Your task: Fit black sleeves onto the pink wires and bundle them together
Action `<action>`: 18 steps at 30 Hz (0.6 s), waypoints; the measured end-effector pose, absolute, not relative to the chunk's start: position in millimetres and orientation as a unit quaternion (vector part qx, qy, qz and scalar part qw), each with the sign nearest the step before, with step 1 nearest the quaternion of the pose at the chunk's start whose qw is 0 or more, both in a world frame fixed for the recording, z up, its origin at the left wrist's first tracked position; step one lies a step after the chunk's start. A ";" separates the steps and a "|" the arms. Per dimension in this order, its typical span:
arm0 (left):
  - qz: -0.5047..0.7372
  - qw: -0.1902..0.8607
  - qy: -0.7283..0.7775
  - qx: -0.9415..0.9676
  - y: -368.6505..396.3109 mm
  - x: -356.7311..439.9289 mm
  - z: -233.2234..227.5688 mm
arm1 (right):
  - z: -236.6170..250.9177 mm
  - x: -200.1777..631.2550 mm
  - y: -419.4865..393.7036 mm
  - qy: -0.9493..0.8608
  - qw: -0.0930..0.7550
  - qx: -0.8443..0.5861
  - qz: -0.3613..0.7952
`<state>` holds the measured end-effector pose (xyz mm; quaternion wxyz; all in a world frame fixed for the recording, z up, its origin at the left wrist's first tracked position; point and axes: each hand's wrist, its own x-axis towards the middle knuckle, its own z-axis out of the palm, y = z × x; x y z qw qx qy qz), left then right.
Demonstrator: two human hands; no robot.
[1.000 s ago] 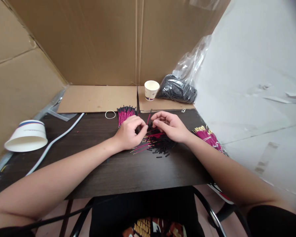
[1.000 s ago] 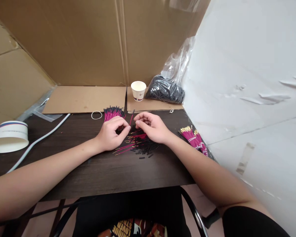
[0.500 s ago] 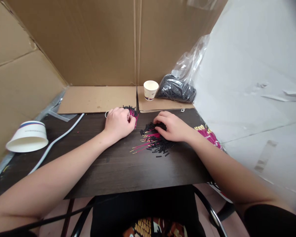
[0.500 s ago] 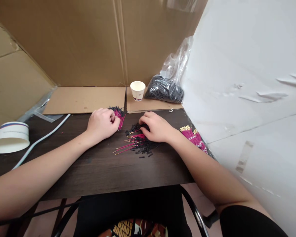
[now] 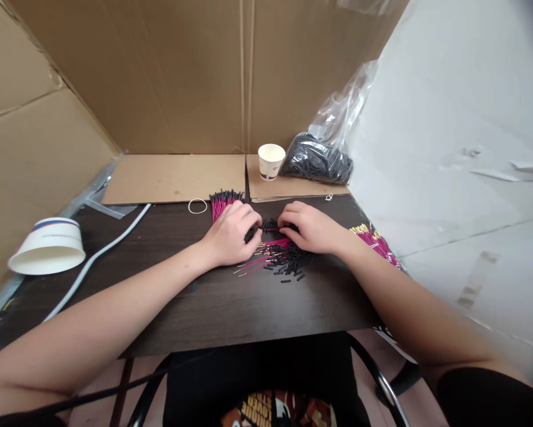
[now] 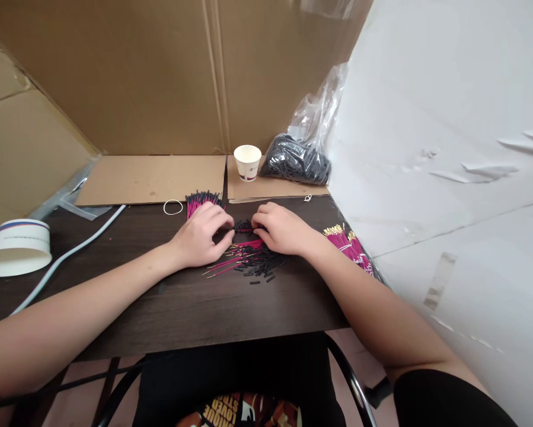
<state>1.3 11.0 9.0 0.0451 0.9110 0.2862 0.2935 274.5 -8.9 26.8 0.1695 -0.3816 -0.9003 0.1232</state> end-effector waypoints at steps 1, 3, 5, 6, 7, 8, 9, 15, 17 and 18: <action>0.291 0.059 0.271 0.916 9.7 2.1 8.2 | 27.2 274.6 -9.0 -0.901 0.167 -0.380 0.122; 0.288 0.074 0.263 0.918 8.9 2.7 6.9 | 28.2 274.7 -9.7 -0.903 0.162 -0.379 0.122; 0.287 0.079 0.266 0.917 9.4 2.3 6.2 | 29.5 274.7 -10.3 -0.905 0.159 -0.375 0.123; 0.285 0.080 0.267 0.917 9.7 2.1 6.0 | 30.1 274.7 -10.5 -0.906 0.159 -0.372 0.123; 0.282 0.081 0.266 0.918 10.0 1.9 5.8 | 30.7 274.7 -10.7 -0.907 0.162 -0.368 0.125; 0.278 0.081 0.265 0.920 10.3 1.7 5.5 | 31.1 274.7 -10.7 -0.908 0.165 -0.364 0.126; 0.275 0.082 0.263 0.921 10.5 1.7 5.1 | 31.4 274.6 -10.7 -0.908 0.169 -0.361 0.129; 0.270 0.086 0.257 0.924 11.3 1.7 1.6 | 31.5 273.7 -11.0 -0.908 0.173 -0.357 0.136; 0.274 0.088 0.254 0.923 11.6 1.6 0.8 | 31.4 273.4 -11.6 -0.907 0.172 -0.361 0.134; 0.276 0.091 0.253 0.923 11.6 1.6 0.5 | 31.4 273.3 -11.8 -0.906 0.173 -0.363 0.134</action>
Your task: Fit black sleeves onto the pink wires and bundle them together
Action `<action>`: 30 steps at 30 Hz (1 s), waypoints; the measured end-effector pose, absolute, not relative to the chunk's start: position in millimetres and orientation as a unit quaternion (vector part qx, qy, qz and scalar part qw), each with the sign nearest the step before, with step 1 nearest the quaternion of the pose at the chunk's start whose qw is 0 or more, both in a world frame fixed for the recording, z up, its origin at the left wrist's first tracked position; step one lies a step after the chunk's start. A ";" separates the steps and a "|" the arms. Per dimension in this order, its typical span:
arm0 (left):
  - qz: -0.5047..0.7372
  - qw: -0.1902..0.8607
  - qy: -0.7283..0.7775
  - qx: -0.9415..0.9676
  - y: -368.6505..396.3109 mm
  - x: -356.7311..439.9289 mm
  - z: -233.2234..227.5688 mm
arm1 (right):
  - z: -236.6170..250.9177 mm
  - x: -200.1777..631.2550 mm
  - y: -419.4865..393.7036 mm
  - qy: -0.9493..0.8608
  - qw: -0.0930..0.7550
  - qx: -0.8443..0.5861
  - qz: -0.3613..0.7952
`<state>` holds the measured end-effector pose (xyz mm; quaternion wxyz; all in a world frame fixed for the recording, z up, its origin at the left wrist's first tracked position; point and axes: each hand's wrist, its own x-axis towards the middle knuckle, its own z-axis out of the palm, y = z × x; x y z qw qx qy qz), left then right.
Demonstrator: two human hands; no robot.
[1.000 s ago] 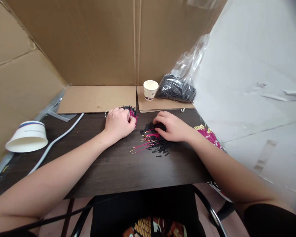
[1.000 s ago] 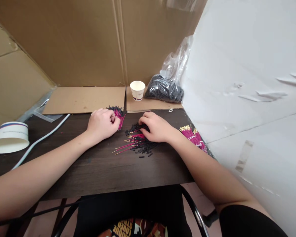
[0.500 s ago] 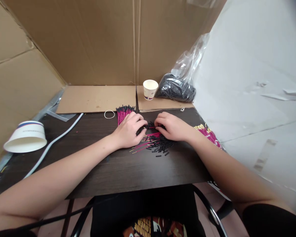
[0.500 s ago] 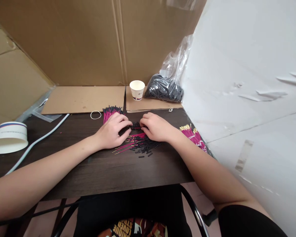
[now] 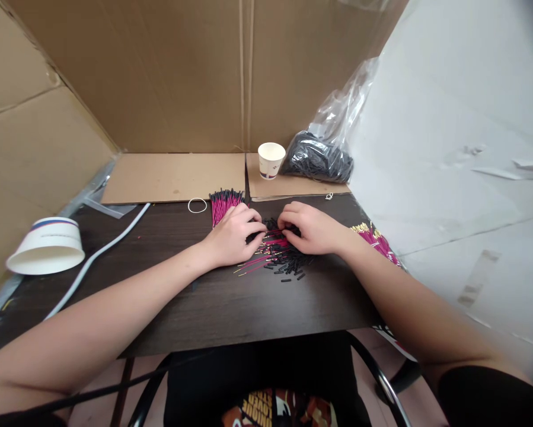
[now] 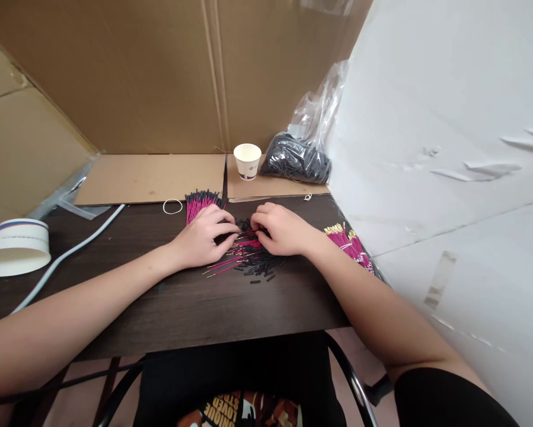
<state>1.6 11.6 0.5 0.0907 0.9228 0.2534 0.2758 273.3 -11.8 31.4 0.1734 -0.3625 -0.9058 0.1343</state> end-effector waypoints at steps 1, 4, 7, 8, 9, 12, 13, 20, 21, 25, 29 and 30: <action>0.278 0.094 0.253 0.922 11.7 1.6 0.3 | 31.3 273.1 -12.0 -0.905 0.175 -0.363 0.135; 0.287 0.104 0.252 0.918 11.5 1.9 -0.1 | 30.5 272.4 -11.7 -0.905 0.181 -0.359 0.141; 0.290 0.110 0.253 0.916 11.0 2.4 0.2 | 29.2 271.5 -10.7 -0.906 0.188 -0.351 0.145; 0.288 0.112 0.254 0.916 10.8 2.5 0.5 | 28.8 271.2 -10.5 -0.906 0.189 -0.350 0.145; 0.286 0.114 0.256 0.916 10.6 2.6 0.7 | 28.4 270.8 -10.4 -0.906 0.189 -0.349 0.145; 0.282 0.117 0.256 0.917 10.3 2.7 1.3 | 28.0 270.0 -10.9 -0.907 0.182 -0.349 0.148; 0.283 0.117 0.254 0.917 10.2 2.8 1.3 | 28.1 269.7 -11.2 -0.908 0.178 -0.349 0.150; 0.281 0.118 0.249 0.919 10.0 2.4 1.2 | 29.7 268.5 -13.2 -0.915 0.169 -0.337 0.145; 0.279 0.118 0.250 0.920 10.0 2.3 1.3 | 30.1 268.3 -13.5 -0.916 0.170 -0.335 0.144; 0.273 0.120 0.252 0.921 9.9 2.1 1.3 | 32.3 267.5 -14.6 -0.916 0.174 -0.330 0.146; 0.274 0.128 0.245 0.921 9.4 2.7 1.0 | 35.5 268.1 -15.6 -0.912 0.188 -0.328 0.157; 0.275 0.129 0.244 0.921 9.1 2.9 1.1 | 36.4 268.5 -15.8 -0.912 0.188 -0.329 0.158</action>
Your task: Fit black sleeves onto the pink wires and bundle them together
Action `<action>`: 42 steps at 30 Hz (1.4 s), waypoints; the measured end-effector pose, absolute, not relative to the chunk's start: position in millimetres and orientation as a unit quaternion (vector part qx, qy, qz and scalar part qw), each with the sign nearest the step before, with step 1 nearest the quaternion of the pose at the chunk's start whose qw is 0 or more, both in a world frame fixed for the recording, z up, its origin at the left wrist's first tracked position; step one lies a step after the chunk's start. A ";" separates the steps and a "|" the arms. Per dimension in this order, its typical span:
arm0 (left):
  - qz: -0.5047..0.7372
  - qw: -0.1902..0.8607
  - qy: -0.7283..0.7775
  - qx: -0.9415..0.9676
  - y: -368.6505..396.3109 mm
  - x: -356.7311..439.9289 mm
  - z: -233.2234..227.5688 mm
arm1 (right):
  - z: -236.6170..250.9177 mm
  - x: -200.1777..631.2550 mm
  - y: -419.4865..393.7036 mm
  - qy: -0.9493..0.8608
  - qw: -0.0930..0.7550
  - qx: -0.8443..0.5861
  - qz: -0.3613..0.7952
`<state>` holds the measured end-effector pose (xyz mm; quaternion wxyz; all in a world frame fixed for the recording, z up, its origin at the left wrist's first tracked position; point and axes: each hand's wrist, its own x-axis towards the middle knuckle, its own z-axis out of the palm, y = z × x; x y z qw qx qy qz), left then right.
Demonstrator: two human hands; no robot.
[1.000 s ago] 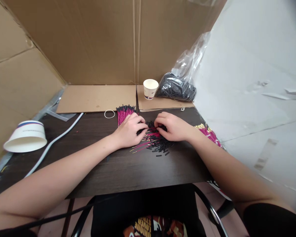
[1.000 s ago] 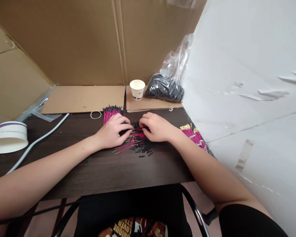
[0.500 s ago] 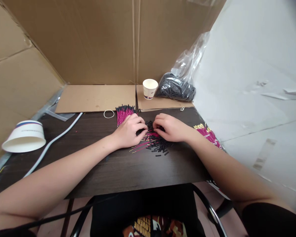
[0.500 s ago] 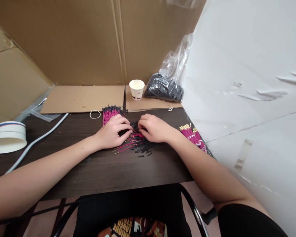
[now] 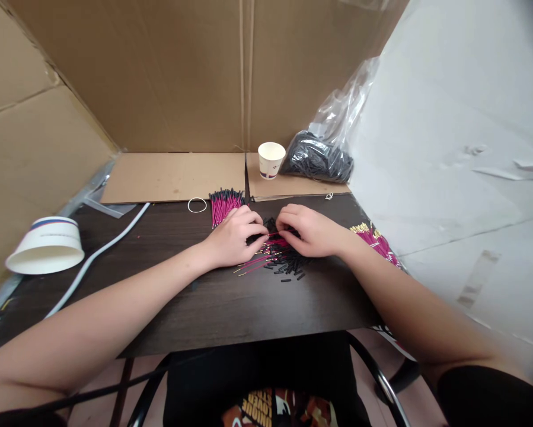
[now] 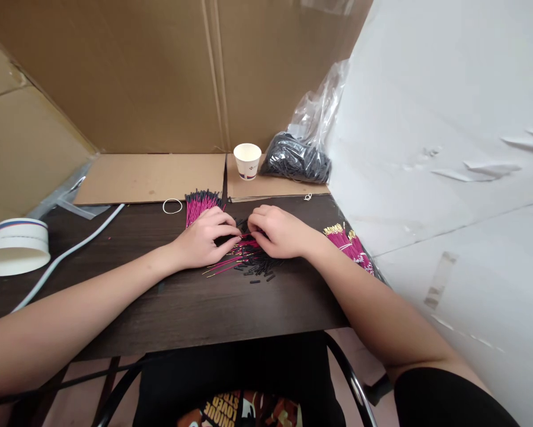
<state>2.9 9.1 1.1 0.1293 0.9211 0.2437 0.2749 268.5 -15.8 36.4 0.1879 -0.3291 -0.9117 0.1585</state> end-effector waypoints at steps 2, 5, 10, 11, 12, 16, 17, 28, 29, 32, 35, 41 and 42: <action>0.278 0.130 0.242 0.920 8.5 2.8 2.3 | 37.9 269.4 -16.0 -0.913 0.183 -0.328 0.160; 0.281 0.120 0.248 0.919 8.7 1.4 6.2 | 38.9 270.3 -15.7 -0.915 0.178 -0.325 0.162; 0.225 0.058 0.318 0.919 13.7 0.7 12.2 | 37.3 269.4 -14.3 -0.916 0.185 -0.328 0.139; 0.210 0.041 0.334 0.918 15.0 1.3 12.3 | 36.8 269.0 -14.0 -0.916 0.189 -0.328 0.132; 0.197 0.027 0.346 0.917 16.3 2.0 12.0 | 36.2 268.6 -13.8 -0.916 0.193 -0.328 0.126; 0.185 0.001 0.354 0.917 19.0 4.1 10.8 | 33.8 266.5 -13.8 -0.915 0.192 -0.331 0.124; 0.188 -0.001 0.350 0.918 18.8 4.2 11.3 | 33.2 266.0 -13.9 -0.916 0.189 -0.333 0.125; 0.111 -0.049 0.386 0.915 9.7 6.5 24.3 | 30.6 264.2 -13.4 -0.915 0.174 -0.334 0.144; 0.111 -0.050 0.388 0.914 9.8 6.6 24.1 | 30.6 264.3 -13.3 -0.915 0.174 -0.334 0.145; 0.112 -0.041 0.386 0.915 10.5 6.5 22.3 | 30.1 264.2 -13.4 -0.915 0.176 -0.333 0.143; 0.110 -0.029 0.382 0.917 12.0 6.4 20.1 | 29.4 263.5 -13.5 -0.915 0.176 -0.334 0.143; 0.066 -0.035 0.393 0.916 15.7 8.6 18.0 | 27.2 262.3 -12.9 -0.916 0.178 -0.329 0.142; 0.059 -0.039 0.391 0.918 16.0 9.1 18.4 | 27.0 262.3 -12.9 -0.917 0.179 -0.329 0.141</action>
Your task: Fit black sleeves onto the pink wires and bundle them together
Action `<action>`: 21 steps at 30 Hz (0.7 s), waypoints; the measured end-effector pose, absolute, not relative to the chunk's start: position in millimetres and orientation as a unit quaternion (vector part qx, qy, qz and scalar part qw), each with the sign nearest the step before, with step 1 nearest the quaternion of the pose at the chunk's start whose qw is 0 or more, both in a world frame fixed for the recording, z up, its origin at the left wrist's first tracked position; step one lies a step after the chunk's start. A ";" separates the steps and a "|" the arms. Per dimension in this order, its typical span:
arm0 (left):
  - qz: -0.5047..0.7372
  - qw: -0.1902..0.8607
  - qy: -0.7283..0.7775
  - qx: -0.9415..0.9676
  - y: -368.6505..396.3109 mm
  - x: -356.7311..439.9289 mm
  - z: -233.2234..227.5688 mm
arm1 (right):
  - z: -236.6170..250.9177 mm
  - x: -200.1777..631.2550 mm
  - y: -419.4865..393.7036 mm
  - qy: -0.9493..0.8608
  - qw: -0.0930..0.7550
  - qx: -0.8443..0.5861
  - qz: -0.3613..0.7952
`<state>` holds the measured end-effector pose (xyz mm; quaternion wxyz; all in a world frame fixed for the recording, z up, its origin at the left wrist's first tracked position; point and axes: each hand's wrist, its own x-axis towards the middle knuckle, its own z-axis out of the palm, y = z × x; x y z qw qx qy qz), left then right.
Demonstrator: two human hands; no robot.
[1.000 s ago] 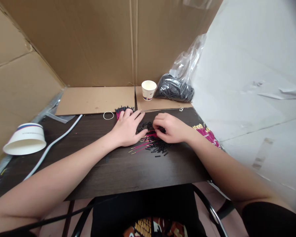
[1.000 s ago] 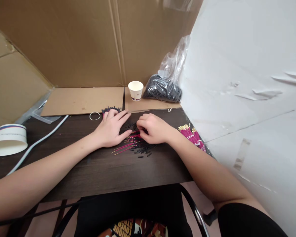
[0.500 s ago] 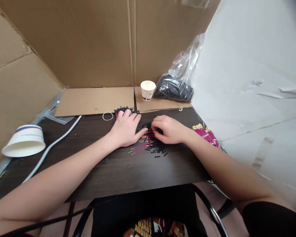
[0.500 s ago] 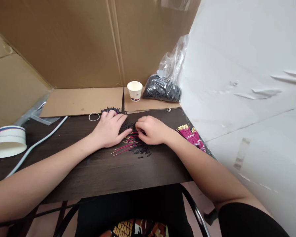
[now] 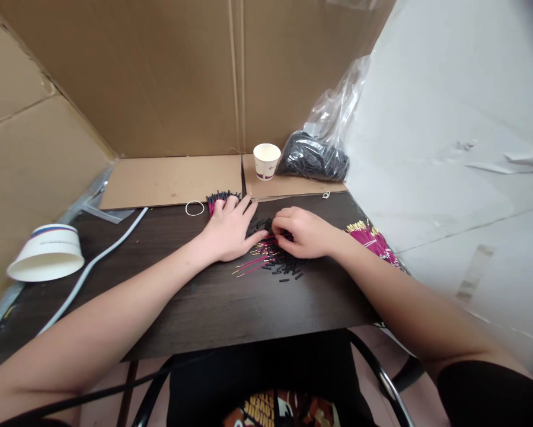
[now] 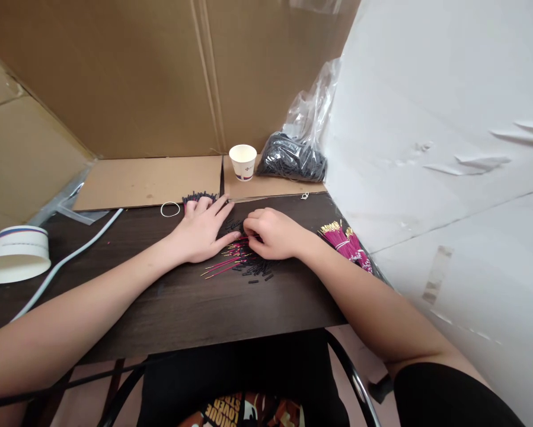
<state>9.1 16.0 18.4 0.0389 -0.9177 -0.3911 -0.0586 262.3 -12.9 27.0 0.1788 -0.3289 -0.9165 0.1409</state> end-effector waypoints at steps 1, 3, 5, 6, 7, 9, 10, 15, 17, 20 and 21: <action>-0.053 0.043 -0.388 -0.919 16.0 9.4 18.9 | 26.8 262.3 -13.0 -0.917 0.180 -0.328 0.140; -0.047 0.050 -0.379 -0.923 15.6 9.8 19.9 | 26.9 262.2 -13.4 -0.917 0.182 -0.328 0.137; -0.049 0.053 -0.373 -0.925 15.1 9.8 20.5 | 27.1 262.1 -13.8 -0.917 0.184 -0.327 0.137; -0.050 0.053 -0.370 -0.926 15.0 9.8 20.5 | 27.2 262.0 -14.0 -0.917 0.184 -0.327 0.138; -0.053 0.051 -0.368 -0.927 14.9 9.7 20.2 | 27.3 261.9 -14.1 -0.916 0.185 -0.327 0.139; -0.057 0.047 -0.366 -0.928 15.1 9.4 19.4 | 27.2 261.7 -14.2 -0.916 0.183 -0.329 0.142; -0.059 0.045 -0.366 -0.928 15.3 9.3 18.9 | 27.0 261.7 -14.1 -0.915 0.182 -0.329 0.143; -0.056 0.034 -0.373 -0.926 15.5 9.2 19.0 | 26.2 260.8 -13.9 -0.915 0.179 -0.328 0.150; -0.049 0.032 -0.384 -0.921 15.9 9.4 20.0 | 26.2 260.2 -13.9 -0.915 0.178 -0.327 0.155; -0.037 0.034 -0.398 -0.916 17.6 10.2 21.7 | 26.3 259.3 -13.9 -0.914 0.182 -0.326 0.161; -0.034 0.036 -0.398 -0.916 18.4 10.5 22.2 | 26.2 259.0 -13.9 -0.913 0.183 -0.326 0.163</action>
